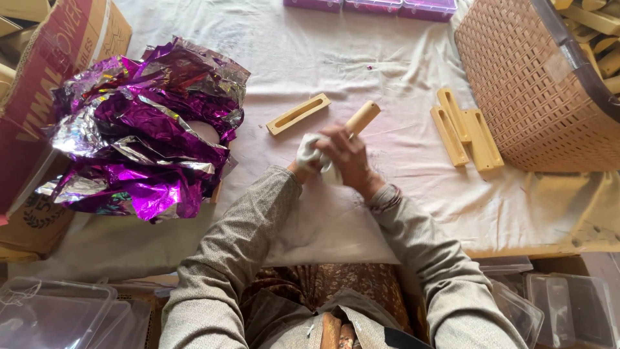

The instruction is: The person wipes a wooden item with a white cloth, then wraps it in a sheet of shiny purple foil. They repeat this process with a second wooden item, wiping it before wrapping it in foil.

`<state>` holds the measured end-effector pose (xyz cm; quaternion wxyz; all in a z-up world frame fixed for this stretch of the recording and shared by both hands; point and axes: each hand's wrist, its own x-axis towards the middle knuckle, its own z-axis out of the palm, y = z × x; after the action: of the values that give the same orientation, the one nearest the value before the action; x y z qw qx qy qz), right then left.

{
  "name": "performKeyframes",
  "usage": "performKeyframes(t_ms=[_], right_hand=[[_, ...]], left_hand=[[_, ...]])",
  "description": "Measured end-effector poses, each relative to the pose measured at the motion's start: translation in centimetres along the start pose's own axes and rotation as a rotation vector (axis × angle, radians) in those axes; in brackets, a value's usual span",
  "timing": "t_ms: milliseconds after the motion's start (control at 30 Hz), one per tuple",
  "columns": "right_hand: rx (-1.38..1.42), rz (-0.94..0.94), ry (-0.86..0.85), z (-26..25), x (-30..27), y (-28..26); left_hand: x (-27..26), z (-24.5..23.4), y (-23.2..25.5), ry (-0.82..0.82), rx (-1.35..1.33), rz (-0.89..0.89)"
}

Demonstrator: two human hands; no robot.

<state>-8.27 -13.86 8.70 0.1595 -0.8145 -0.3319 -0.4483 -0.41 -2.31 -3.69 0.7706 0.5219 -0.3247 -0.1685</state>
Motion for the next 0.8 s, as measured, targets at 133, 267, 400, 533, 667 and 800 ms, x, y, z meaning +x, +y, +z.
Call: performKeyframes(t_ms=[133, 267, 400, 533, 667, 800], right_hand=[[-0.154, 0.028, 0.055, -1.2, 0.9, 3.3], [-0.040, 0.594, 0.222, -1.7, -2.8, 8.5], [-0.196, 0.589, 0.371, -1.6, -3.5, 8.8], [0.331, 0.431, 0.253, 0.0, -1.9, 4.0], [-0.006, -0.073, -0.018, 1.4, -1.3, 2.3], [-0.127, 0.221, 0.072, -0.7, -2.3, 7.0]], left_hand=[[-0.1, 1.1, 2.3, 0.032, 0.031, -0.087], [-0.7, 3.4, 7.2, 0.042, 0.149, -0.323], [-0.9, 3.5, 7.4, 0.013, 0.167, -0.311], [-1.2, -2.2, -4.6, 0.060, -0.192, -0.266], [0.7, -3.9, -10.4, 0.038, -0.349, -0.202], [-0.6, 2.6, 5.5, 0.017, 0.142, -0.240]])
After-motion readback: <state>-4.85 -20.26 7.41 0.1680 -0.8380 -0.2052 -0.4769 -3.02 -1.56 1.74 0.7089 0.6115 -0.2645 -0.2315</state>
